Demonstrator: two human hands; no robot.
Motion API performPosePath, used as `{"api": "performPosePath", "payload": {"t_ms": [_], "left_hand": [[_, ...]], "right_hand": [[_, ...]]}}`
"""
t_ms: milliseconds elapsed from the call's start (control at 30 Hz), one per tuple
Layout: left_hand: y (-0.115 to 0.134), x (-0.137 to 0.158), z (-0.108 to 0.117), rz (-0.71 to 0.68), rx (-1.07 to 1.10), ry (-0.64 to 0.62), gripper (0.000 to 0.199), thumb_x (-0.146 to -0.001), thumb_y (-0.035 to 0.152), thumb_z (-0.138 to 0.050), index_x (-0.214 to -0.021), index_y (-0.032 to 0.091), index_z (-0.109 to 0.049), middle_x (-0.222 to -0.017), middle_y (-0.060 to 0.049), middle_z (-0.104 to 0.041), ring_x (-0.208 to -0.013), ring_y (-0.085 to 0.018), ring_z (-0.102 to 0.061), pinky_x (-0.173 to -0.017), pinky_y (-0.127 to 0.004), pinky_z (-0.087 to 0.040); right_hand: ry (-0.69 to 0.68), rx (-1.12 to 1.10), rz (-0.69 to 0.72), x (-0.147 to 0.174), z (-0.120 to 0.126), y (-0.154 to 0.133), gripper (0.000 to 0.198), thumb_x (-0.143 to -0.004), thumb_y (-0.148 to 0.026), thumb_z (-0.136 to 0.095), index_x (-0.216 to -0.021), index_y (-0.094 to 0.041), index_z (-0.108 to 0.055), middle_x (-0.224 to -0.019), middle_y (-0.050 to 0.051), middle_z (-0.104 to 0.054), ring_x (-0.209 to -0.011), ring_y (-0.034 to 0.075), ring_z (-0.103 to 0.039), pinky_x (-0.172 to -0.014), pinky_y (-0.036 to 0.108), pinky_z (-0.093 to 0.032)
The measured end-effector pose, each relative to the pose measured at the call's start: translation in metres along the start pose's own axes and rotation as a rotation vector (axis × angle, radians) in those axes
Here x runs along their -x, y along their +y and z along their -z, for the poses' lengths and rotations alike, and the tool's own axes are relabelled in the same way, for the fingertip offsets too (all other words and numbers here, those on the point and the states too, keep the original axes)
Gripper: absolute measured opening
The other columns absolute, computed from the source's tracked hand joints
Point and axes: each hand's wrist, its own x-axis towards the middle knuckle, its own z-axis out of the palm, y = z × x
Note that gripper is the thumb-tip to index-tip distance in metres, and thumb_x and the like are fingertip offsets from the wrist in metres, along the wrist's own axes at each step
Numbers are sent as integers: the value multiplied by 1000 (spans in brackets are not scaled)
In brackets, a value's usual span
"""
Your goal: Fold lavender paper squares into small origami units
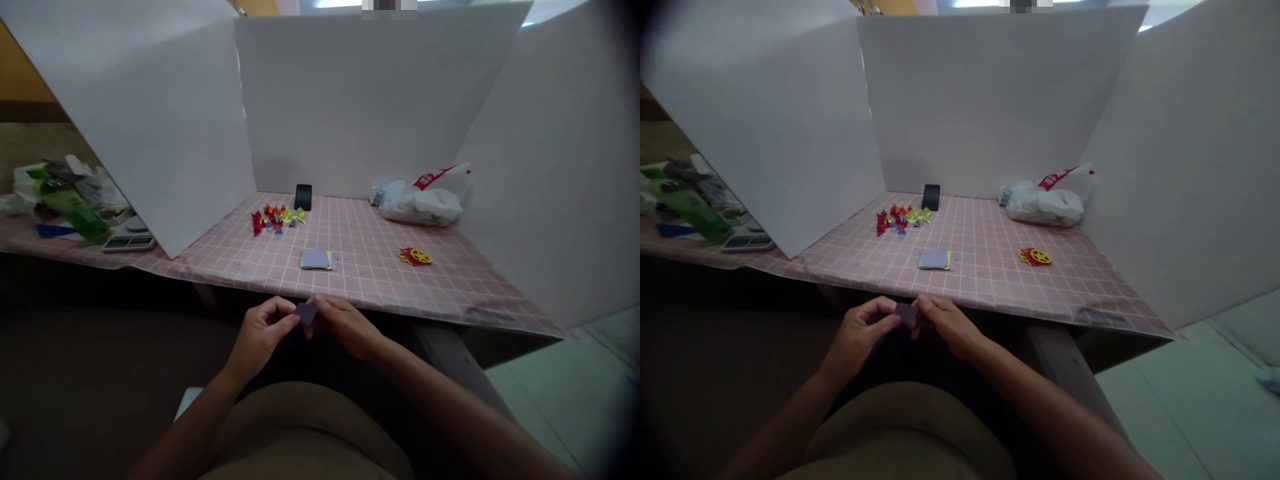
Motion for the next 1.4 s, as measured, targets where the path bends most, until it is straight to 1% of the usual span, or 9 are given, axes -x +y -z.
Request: {"api": "performPosePath", "payload": {"t_ms": [67,133,200,300,433,667,833,1133,1400], "left_hand": [[0,1,1,147,16,4,13,-78,28,-74,-78,16,-69,-72,-1,-66,-66,-13,-56,-64,-25,-43],[0,2,0,203,28,1,17,-76,30,-75,-77,15,-68,-71,0,-65,-64,-12,-55,-62,-24,-42],[-1,2,-2,200,45,9,18,-74,31,-76,-77,15,-67,-72,0,-65,-66,-13,-56,-63,-24,-43],[0,3,-5,177,66,36,17,-73,29,-75,-81,16,-66,-72,1,-64,-67,-13,-56,-64,-24,-43],[2,3,-7,153,51,59,13,-73,25,-72,-80,16,-66,-72,1,-64,-67,-13,-56,-65,-25,-44],[3,5,-9,183,143,74,11,-72,22,-72,-78,16,-65,-69,3,-62,-64,-11,-54,-62,-22,-42],[1,8,-10,207,238,89,12,-72,21,-71,-82,16,-65,-72,2,-63,-65,-10,-56,-64,-22,-44],[5,10,-10,131,73,70,13,-74,27,-72,-80,16,-66,-72,1,-62,-67,-13,-55,-65,-25,-44],[7,13,-11,133,65,50,13,-74,28,-71,-77,17,-64,-66,2,-61,-62,-12,-55,-61,-25,-43]], "right_hand": [[56,110,103,0,0,-4,43,-95,-56,-50,-91,-16,-66,-80,3,-68,-73,15,-64,-78,31,-50],[58,209,143,1,-1,-6,32,-89,-49,-63,-90,-17,-65,-80,2,-66,-74,15,-61,-74,30,-48],[62,286,143,1,-3,-6,22,-83,-39,-71,-84,-17,-64,-73,0,-64,-68,14,-59,-66,27,-45],[104,342,138,3,-7,-4,15,-85,-30,-66,-77,-17,-63,-67,-1,-62,-61,12,-57,-61,26,-43],[131,311,149,5,-12,-5,7,-84,-25,-63,-86,-19,-63,-67,-2,-63,-58,12,-59,-59,26,-46],[106,221,206,6,-11,-2,7,-83,-20,-62,-87,-20,-68,-70,-2,-66,-58,12,-62,-59,26,-50],[115,290,252,8,-9,-3,16,-78,-14,-59,-82,-21,-72,-71,0,-69,-62,14,-65,-61,27,-52],[136,416,266,9,-11,-3,5,-84,-23,-65,-86,-20,-69,-75,1,-67,-68,14,-61,-63,27,-49],[97,270,107,9,-18,-4,10,-80,-24,-67,-85,-20,-59,-62,-4,-60,-51,11,-59,-50,23,-45]]}}
